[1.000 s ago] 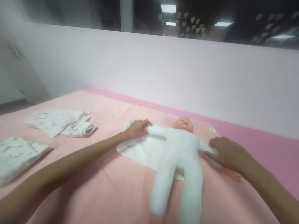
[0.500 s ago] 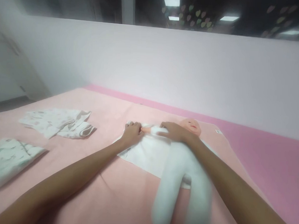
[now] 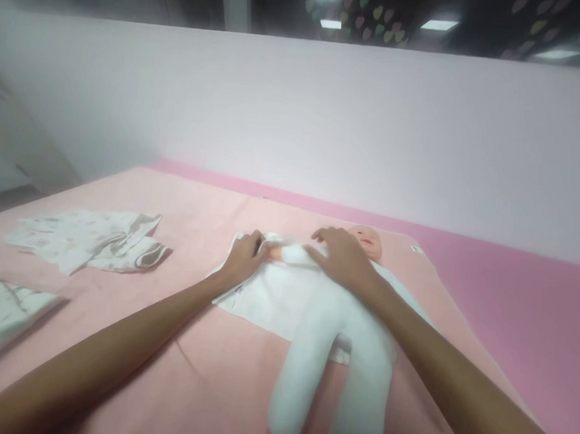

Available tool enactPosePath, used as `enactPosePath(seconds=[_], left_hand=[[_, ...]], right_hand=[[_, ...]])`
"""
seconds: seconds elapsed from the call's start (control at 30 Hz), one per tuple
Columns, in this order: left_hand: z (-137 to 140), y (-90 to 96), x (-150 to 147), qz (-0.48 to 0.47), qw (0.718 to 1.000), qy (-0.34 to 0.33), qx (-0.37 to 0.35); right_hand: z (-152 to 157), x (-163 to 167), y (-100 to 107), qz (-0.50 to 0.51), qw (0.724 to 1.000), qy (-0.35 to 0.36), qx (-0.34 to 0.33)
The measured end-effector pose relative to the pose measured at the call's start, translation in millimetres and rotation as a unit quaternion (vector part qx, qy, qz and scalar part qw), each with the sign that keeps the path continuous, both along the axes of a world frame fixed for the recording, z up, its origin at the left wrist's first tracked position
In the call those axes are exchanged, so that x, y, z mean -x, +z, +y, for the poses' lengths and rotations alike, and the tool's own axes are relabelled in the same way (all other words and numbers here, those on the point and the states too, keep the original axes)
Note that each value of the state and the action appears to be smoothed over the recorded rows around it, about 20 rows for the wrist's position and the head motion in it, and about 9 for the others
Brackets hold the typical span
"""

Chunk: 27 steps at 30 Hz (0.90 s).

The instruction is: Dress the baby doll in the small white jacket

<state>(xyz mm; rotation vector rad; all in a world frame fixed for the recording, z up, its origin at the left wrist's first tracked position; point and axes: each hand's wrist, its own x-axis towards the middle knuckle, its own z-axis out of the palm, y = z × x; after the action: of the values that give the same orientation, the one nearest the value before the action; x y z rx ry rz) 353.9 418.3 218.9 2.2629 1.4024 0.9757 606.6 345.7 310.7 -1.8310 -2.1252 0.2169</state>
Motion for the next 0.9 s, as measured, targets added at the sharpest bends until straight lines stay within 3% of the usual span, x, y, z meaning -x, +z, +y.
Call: enactPosePath(seconds=[0.07,0.13,0.2,0.3,0.57,0.73,0.9], left_hand=[[0.9,-0.1,0.2,0.001,1.0,-0.004,-0.002],[0.9,0.2,0.0,0.002,1.0,-0.006,-0.002],[0.0,0.9,-0.6,0.0,1.0,-0.007,-0.001],[-2.2,2.7,-1.5,-0.003,1.0,-0.007,-0.001],[-0.5,12.0,0.9,-0.002,1.0,-0.019,-0.021],[0.3,26.5,-0.4,0.004,0.998,-0.037,-0.04],[5.2,44.2,2.7,0.0,0.996,-0.088,-0.023]], right_hand=[[-34.0,-33.0,1.7,0.03,0.998,-0.024,-0.053],[-65.9,-68.2,-0.7,0.037,0.995,-0.07,-0.063],[-87.1,-94.2,-5.9,0.027,0.996,-0.082,-0.025],[-91.7,-107.1,-13.6,0.061,0.996,-0.031,0.054],[-59.3,-84.5,-4.7,0.04,0.997,-0.003,0.065],[-51.1,-36.2,9.1,0.067,0.996,-0.024,0.047],[-29.4,8.9,6.3,0.046,0.999,0.002,0.021]])
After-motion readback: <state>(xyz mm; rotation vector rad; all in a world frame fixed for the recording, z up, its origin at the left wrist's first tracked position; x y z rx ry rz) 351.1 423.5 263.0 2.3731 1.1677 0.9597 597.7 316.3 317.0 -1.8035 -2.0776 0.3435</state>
